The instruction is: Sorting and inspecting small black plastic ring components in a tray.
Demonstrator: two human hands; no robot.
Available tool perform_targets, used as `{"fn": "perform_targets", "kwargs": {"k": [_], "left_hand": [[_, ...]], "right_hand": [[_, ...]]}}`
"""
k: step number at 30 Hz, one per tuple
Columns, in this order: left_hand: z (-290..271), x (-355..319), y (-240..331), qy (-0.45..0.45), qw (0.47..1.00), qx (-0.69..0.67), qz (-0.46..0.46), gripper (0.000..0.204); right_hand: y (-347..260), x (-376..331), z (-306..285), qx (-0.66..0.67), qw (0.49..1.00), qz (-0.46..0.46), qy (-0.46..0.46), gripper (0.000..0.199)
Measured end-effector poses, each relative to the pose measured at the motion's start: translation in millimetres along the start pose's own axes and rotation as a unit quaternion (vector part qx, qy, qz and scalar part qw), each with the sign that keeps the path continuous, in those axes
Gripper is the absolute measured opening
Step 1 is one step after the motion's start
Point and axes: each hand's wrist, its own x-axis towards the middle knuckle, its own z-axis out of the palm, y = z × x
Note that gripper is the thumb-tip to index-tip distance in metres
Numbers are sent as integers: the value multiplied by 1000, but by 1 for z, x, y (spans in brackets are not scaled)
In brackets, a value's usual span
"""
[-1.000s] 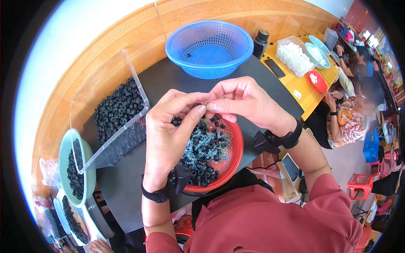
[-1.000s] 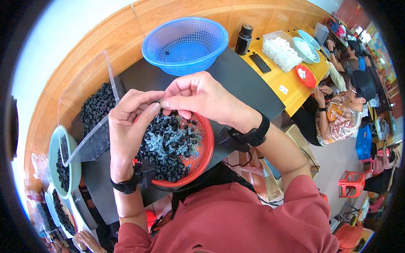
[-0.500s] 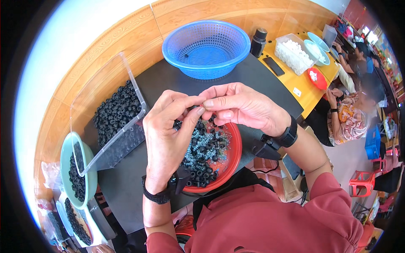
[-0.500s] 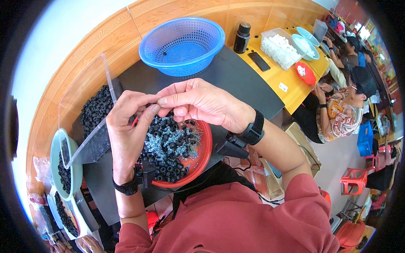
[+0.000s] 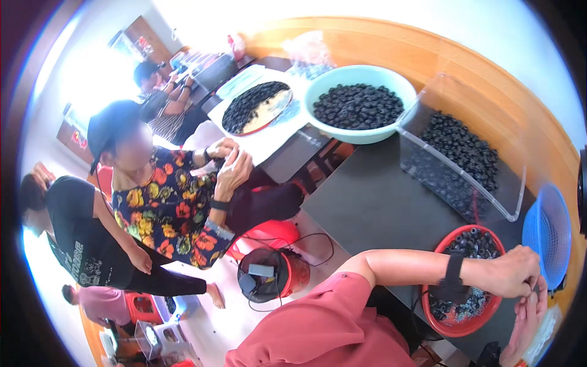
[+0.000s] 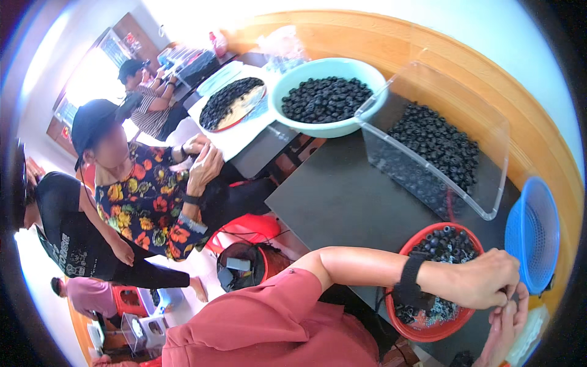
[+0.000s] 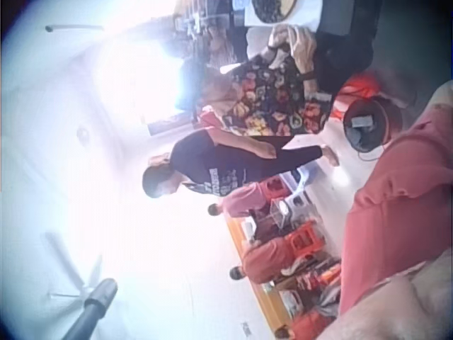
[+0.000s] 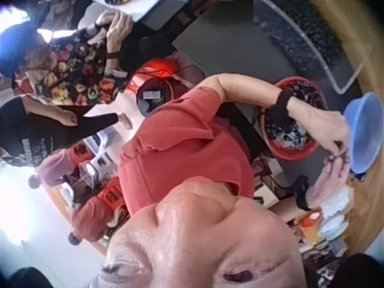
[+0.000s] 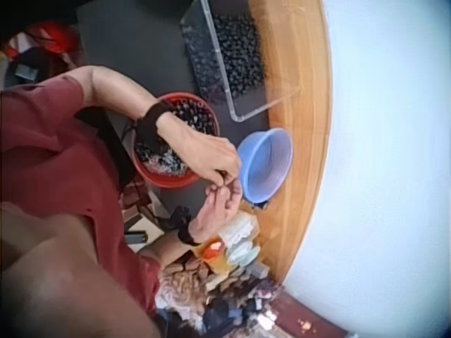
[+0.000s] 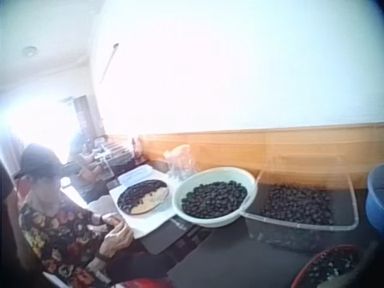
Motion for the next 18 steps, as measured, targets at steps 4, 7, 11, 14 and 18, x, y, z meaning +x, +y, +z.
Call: {"fn": "perform_targets", "kwargs": {"k": [4,7,11,14,18], "left_hand": [[4,3,0,19,999,-29,12,6],[-8,7,14,-29,995,-85,-38,7],[11,10,-2,-7,1000,-21,-11,7],[12,5,0,0,1000,-15,-14,8],[12,-1,1,-8,1000,3,-5,9]], "right_hand": [[-16,0,8,-35,998,-2,44,45],[-19,3,12,-16,998,-17,66,46],[-12,4,-2,-33,995,-44,86,46],[-2,3,-20,-62,995,-76,31,46],[1,-4,-25,-49,997,-61,28,45]]}}
